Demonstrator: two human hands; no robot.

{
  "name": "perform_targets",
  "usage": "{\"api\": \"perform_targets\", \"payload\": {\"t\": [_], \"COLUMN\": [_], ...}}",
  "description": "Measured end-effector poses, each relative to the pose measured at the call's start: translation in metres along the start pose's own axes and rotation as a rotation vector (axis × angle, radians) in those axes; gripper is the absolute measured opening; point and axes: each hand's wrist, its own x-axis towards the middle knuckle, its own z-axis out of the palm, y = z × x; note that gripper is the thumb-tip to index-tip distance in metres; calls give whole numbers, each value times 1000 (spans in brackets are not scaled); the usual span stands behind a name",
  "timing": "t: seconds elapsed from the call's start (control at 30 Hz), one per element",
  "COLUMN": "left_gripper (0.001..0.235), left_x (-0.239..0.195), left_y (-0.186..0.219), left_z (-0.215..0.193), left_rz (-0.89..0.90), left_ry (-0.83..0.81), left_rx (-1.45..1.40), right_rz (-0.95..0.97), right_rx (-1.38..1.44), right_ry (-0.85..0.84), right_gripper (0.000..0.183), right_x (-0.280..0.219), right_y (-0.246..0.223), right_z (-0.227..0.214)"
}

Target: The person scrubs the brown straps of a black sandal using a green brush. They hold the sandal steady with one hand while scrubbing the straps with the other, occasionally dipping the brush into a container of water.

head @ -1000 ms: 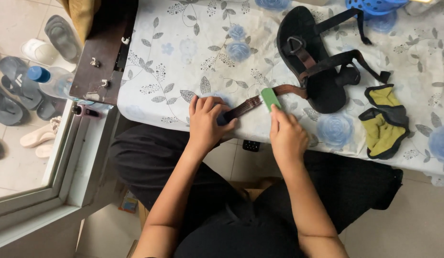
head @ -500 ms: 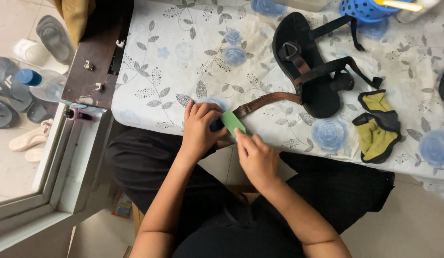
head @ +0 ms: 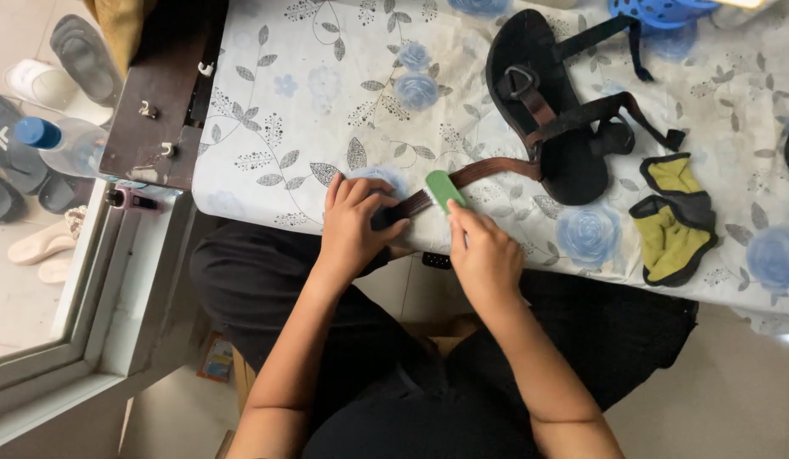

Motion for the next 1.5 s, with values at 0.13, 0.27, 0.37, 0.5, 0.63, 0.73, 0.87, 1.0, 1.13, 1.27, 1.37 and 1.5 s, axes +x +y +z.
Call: {"api": "perform_targets", "payload": {"t": [0.13,0.27,0.37,0.5,0.63,0.73,0.87,1.0,1.13,1.27,1.37,1.5], "left_gripper": [27,25,25,27,25,25,24,23,23,21,21,21], "left_x": [0,-3,-4,-6,-3,-8,-4,-9,-11,-13,-15,-15], "left_y": [1,9,12,9,12,11,11,15,20,19,18,21], "left_z": [-2,-11,-11,-10,-11,-8,-8,-6,-8,-8,-5,-6], "left_rz": [-2,-66,-99,-138,-124,-122,-150,-174,-198,-203,-203,-217], "left_ry": [7,6,19,-7,9,20,36,34,34,49,59,72], "left_rx": [25,16,9,-29,-26,-35,-13,-18,-14,-34,-19,-13], "right_rz": [-6,80,68,-102,-8,17,-36,-106,-111,-78,-71,-66], "right_rx": [134,-50,-86,-102,33,12,-29,-45,-67,-23,27,32], "right_ry": [-64,-2,18,-8,-15,61,-9,105,159,71,62,151], "right_gripper": [25,26,27,28,26,25,27,25,25,28,28,28], "right_x": [-19,-12,-7,-40,-16,-16,-34,-12,-13,-39,-23,-4], "right_y": [-29,-2,-4,-45,-20,-28,-40,-38,-47,-38,-37,-46], "right_z": [-2,12,12,-6,19,21,3,25,25,9,21,45]}}
